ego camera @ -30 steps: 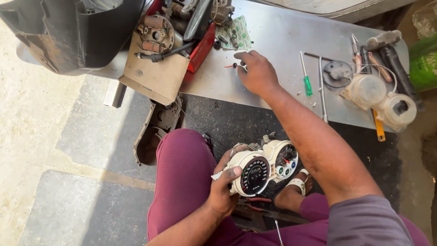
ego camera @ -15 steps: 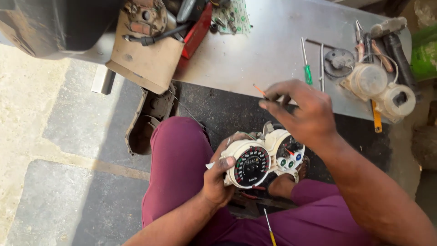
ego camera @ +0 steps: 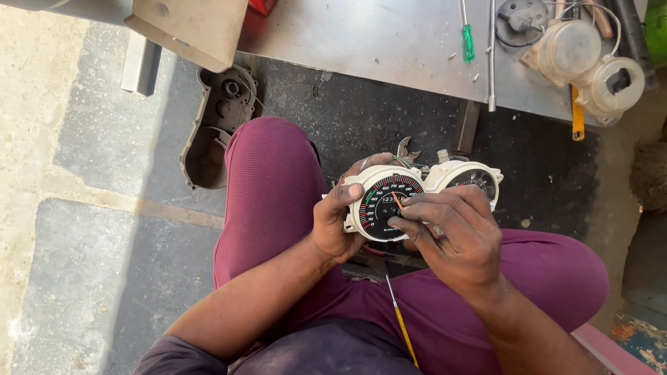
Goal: Repairing and reassembling a motorcycle instrument cluster/speedometer unit.
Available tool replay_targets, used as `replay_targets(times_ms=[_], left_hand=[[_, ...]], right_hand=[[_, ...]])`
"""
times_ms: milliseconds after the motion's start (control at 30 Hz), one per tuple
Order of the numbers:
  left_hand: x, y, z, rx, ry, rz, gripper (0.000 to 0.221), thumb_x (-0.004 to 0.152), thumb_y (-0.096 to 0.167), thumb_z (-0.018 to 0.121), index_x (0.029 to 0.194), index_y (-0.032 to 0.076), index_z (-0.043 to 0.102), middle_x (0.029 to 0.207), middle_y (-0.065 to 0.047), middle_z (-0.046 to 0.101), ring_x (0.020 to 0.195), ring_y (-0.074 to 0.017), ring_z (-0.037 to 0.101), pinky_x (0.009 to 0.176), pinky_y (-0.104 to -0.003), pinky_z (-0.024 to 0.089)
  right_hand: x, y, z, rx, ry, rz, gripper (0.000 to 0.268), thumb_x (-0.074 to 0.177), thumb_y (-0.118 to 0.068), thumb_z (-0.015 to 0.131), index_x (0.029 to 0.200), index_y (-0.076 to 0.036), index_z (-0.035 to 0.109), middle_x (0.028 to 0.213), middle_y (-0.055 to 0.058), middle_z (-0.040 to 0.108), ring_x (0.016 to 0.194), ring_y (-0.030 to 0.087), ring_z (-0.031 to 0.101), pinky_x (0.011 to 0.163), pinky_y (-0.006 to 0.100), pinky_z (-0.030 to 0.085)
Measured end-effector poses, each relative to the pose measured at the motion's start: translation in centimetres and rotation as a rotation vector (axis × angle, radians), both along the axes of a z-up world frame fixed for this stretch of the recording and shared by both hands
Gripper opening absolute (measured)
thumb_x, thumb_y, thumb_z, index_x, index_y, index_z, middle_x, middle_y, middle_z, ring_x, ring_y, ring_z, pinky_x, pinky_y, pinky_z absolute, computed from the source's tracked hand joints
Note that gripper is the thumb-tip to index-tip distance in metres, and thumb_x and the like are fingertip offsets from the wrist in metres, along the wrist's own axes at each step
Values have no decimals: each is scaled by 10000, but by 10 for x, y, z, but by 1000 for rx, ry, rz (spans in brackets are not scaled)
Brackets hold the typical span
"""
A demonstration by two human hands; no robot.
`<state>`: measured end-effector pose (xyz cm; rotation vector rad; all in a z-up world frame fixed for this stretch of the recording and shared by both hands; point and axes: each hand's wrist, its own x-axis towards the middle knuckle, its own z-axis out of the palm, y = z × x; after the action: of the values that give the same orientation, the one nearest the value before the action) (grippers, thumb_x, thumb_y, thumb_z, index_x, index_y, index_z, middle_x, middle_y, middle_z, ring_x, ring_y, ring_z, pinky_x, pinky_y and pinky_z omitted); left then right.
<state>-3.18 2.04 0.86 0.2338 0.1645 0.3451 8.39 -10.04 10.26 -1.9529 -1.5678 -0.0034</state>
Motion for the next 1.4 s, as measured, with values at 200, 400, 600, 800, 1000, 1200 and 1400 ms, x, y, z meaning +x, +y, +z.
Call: replay_targets(times_ms=[200, 400, 600, 800, 1000, 1200, 1400], left_hand=[[4, -1, -1, 8, 49, -12, 841, 843, 409, 675, 1510, -14, 387, 1373, -269, 547, 1267, -338, 615, 1115, -440, 542], [5, 1, -4, 10, 41, -10, 861, 854, 416, 684, 1526, -27, 376, 1365, -272, 542, 1257, -336, 615, 1109, -438, 548], [5, 5, -4, -7, 48, 3, 840, 868, 397, 692, 1524, -24, 380, 1335, -276, 552, 1226, -338, 629, 1081, -443, 558], [4, 8, -5, -23, 60, 15, 829, 866, 390, 677, 1519, -14, 364, 1316, -285, 563, 1213, -352, 640, 1046, -442, 580], [4, 9, -7, -19, 49, 29, 824, 881, 383, 681, 1523, -26, 365, 1308, -304, 564, 1194, -365, 645, 1023, -443, 577], [5, 8, -7, -6, 68, 19, 844, 866, 385, 693, 1518, -36, 361, 1321, -299, 555, 1218, -353, 638, 1061, -450, 575], [5, 8, -6, 8, 67, 6, 862, 864, 403, 686, 1526, -32, 346, 1327, -300, 544, 1220, -350, 638, 1061, -450, 577]], right_hand=[[2, -3, -12, 5, 24, -21, 225, 780, -157, 901, 942, -122, 749, 974, -9, 743, 951, 163, 648, 835, 327, 547], [7, 1, -19, 40, 61, -12, 224, 766, -161, 901, 937, -135, 759, 964, -17, 727, 953, 166, 625, 840, 338, 527], [11, 1, -23, 55, 79, 16, 227, 782, -173, 902, 960, -135, 767, 982, -15, 708, 955, 156, 615, 834, 323, 525], [11, 4, -23, 42, 15, 59, 180, 832, -150, 875, 980, -129, 773, 1004, -9, 732, 945, 149, 616, 827, 303, 530], [12, 10, -12, 8, -64, 65, 212, 842, -126, 870, 1028, -96, 771, 1009, 3, 739, 939, 158, 619, 842, 337, 508], [17, 12, -6, -29, -58, 110, 275, 819, -94, 852, 1083, -141, 788, 1028, -8, 705, 952, 180, 588, 854, 346, 510], [22, 12, -2, -68, -12, 153, 381, 738, -35, 822, 1090, -177, 790, 1038, -24, 700, 976, 191, 592, 890, 357, 514]])
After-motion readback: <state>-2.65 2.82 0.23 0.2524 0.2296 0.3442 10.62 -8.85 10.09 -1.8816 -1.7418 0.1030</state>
